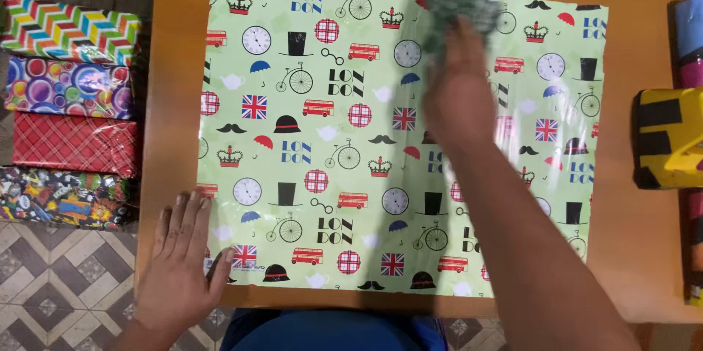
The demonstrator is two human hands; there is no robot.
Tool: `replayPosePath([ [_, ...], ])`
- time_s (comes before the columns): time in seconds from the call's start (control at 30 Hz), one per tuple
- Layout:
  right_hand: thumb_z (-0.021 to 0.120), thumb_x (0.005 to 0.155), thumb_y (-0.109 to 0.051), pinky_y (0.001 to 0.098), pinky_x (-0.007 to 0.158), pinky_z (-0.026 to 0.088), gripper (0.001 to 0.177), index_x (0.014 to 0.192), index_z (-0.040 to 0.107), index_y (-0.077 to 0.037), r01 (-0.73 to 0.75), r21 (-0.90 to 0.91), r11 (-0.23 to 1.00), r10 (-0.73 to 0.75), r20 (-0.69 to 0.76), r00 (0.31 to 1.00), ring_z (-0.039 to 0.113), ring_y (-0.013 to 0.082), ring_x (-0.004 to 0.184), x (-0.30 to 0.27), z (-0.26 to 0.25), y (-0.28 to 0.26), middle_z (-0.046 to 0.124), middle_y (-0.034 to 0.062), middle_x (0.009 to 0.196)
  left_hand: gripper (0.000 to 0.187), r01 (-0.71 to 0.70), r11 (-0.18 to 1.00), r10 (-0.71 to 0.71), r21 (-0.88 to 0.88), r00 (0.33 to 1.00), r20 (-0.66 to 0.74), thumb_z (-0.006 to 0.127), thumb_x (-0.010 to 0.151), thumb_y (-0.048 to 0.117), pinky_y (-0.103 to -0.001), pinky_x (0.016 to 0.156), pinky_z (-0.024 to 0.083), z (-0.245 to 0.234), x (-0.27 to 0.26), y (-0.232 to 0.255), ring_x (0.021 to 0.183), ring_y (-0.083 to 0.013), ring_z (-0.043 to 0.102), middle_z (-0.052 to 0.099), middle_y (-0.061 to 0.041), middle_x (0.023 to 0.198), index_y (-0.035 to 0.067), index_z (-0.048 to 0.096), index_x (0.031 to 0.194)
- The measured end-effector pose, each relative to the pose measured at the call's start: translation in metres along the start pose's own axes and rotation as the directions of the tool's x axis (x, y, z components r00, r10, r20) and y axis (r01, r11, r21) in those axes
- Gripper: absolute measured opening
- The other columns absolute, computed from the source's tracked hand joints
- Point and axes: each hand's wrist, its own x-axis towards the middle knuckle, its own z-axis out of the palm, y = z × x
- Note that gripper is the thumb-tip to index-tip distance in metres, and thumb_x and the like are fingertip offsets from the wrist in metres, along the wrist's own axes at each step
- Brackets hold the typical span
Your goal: The person wipes a sheet of London-themed wrapping paper and a product box with a green cloth, then places the box on the paper and folds the paper around it. The wrapping is not completed in the clip.
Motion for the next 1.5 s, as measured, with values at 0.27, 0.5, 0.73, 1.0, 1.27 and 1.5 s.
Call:
replayPosePath([
  [0.27, 0.056, 0.084, -0.004, 0.0494, 0.124, 0.019, 0.066, 0.149, 0.047, -0.009, 0.521, 0.257, 0.814, -0.580, 0.405, 0.707, 0.027, 0.0288, 0.152, -0.051, 0.066, -0.134, 0.035, 0.0092, 0.163, 0.081, 0.013, 0.999, -0.015, 0.033, 0.999, 0.048, 0.055, 0.087, 0.035, -0.056, 0.122, 0.016, 0.004, 0.001, -0.004, 0.150, -0.0425, 0.024, 0.032, -0.029, 0.156, -0.010, 0.030, 0.150],
  [0.5, 0.058, 0.093, -0.009, 0.0570, 0.119, 0.020, 0.070, 0.156, 0.031, 0.004, 0.247, -0.218, 0.944, -0.209, 0.183, 0.961, 0.024, 0.0447, 0.151, 0.078, 0.061, -0.022, 0.025, 0.0216, 0.162, 0.082, 0.020, 1.000, -0.021, 0.008, 0.998, 0.052, 0.054, 0.088, 0.037, -0.054, 0.123, 0.014, 0.005, -0.002, -0.006, 0.151, -0.0418, 0.023, 0.031, -0.030, 0.157, -0.010, 0.028, 0.151],
  [0.73, 0.060, 0.093, 0.000, 0.0509, 0.129, 0.023, 0.056, 0.148, 0.051, -0.003, 0.517, 0.074, 0.853, -0.521, 0.189, 0.833, 0.033, 0.0380, 0.154, 0.019, 0.060, -0.111, 0.037, 0.0144, 0.165, 0.082, 0.027, 0.999, -0.027, -0.018, 0.999, 0.042, 0.055, 0.089, 0.037, -0.054, 0.124, 0.015, 0.006, -0.005, -0.008, 0.152, -0.0401, 0.024, 0.033, -0.028, 0.157, -0.010, 0.030, 0.151],
  [1.0, 0.054, 0.084, 0.002, 0.0500, 0.124, 0.014, 0.077, 0.156, 0.036, -0.018, 0.501, 0.117, 0.857, -0.481, 0.529, 0.699, 0.019, 0.0264, 0.155, 0.004, 0.098, -0.167, 0.024, 0.0028, 0.166, 0.079, 0.019, 1.000, -0.020, 0.011, 0.999, 0.032, 0.054, 0.089, 0.037, -0.055, 0.123, 0.015, 0.002, 0.001, -0.004, 0.151, -0.0412, 0.025, 0.034, -0.029, 0.156, -0.010, 0.033, 0.149],
  [1.27, 0.059, 0.103, -0.016, 0.0552, 0.126, 0.017, 0.054, 0.155, 0.044, -0.009, 0.197, 0.044, 0.979, -0.202, 0.280, 0.939, 0.023, 0.0378, 0.155, 0.056, 0.058, -0.068, 0.028, 0.0143, 0.169, 0.079, 0.016, 1.000, -0.016, 0.007, 1.000, 0.026, 0.054, 0.090, 0.036, -0.054, 0.124, 0.016, 0.001, -0.002, -0.002, 0.151, -0.0405, 0.025, 0.033, -0.029, 0.157, -0.010, 0.031, 0.150],
  [1.5, 0.058, 0.088, -0.027, 0.0548, 0.120, 0.013, 0.068, 0.150, 0.045, -0.004, 0.416, 0.108, 0.903, -0.420, 0.430, 0.799, 0.019, 0.0382, 0.152, -0.064, 0.043, -0.143, 0.028, 0.0229, 0.162, 0.081, 0.015, 1.000, -0.016, 0.014, 0.999, 0.029, 0.054, 0.090, 0.036, -0.056, 0.124, 0.016, 0.001, -0.002, -0.003, 0.152, -0.0425, 0.023, 0.031, -0.030, 0.158, -0.010, 0.029, 0.152],
])
